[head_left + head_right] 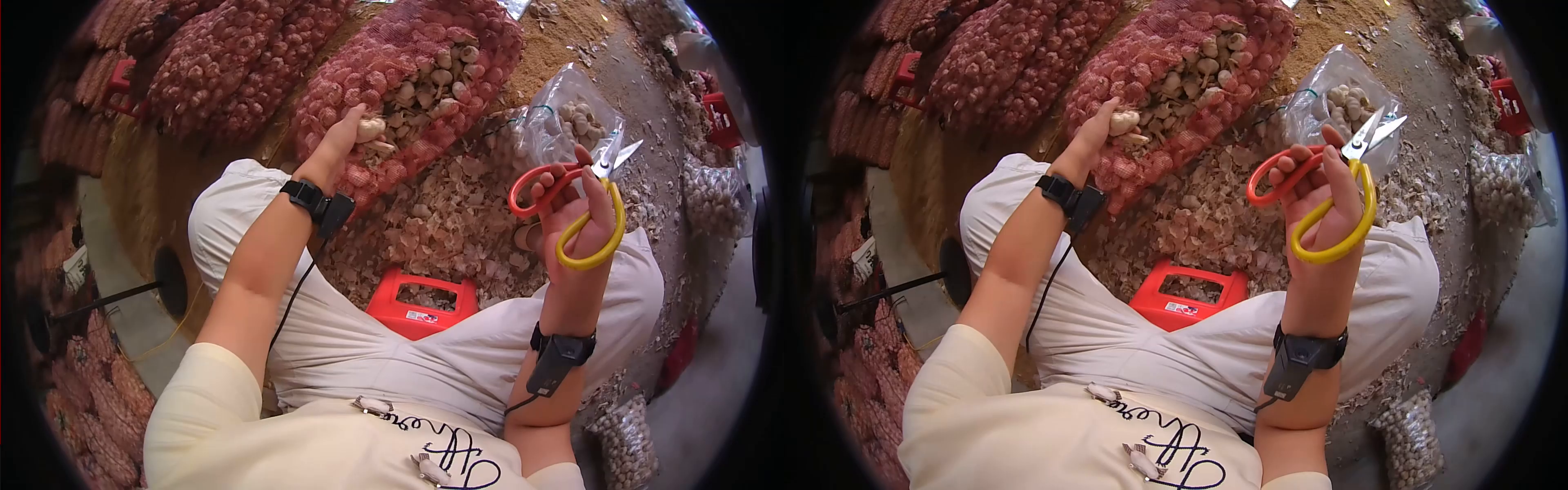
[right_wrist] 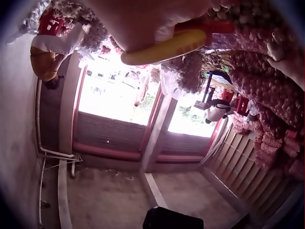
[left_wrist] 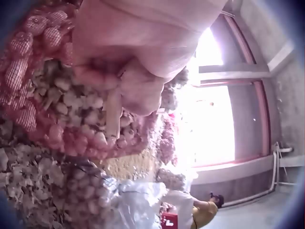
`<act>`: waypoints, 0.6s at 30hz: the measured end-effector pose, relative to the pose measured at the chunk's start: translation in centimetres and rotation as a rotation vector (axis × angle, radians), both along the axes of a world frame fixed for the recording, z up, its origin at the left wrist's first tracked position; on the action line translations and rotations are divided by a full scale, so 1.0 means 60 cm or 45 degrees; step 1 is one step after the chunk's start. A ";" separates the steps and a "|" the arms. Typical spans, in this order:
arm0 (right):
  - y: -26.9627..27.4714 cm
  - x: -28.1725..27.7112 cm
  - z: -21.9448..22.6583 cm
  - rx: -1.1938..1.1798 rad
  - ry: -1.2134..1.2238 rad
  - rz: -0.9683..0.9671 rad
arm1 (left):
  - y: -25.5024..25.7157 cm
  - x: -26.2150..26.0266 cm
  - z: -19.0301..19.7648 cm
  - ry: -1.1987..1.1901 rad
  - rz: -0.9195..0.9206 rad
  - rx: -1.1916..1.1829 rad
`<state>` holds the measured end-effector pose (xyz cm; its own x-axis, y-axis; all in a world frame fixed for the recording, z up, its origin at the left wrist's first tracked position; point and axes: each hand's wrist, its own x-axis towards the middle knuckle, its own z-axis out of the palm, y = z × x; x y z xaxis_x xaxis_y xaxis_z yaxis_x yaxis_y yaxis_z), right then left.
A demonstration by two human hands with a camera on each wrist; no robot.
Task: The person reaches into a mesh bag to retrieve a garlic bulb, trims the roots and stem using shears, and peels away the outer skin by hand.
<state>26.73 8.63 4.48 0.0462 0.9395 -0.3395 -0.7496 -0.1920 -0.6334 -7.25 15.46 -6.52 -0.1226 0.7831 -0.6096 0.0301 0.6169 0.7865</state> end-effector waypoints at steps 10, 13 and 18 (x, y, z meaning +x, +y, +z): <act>-0.035 -0.059 0.001 0.230 -0.515 0.417 | -0.179 0.102 0.161 -0.989 -0.004 0.069; -0.071 -0.092 0.018 0.288 -0.569 0.659 | -0.227 0.118 0.170 -1.213 0.202 0.069; -0.106 -0.140 -0.009 0.553 -0.620 0.602 | -0.258 0.137 0.145 -1.317 0.103 0.195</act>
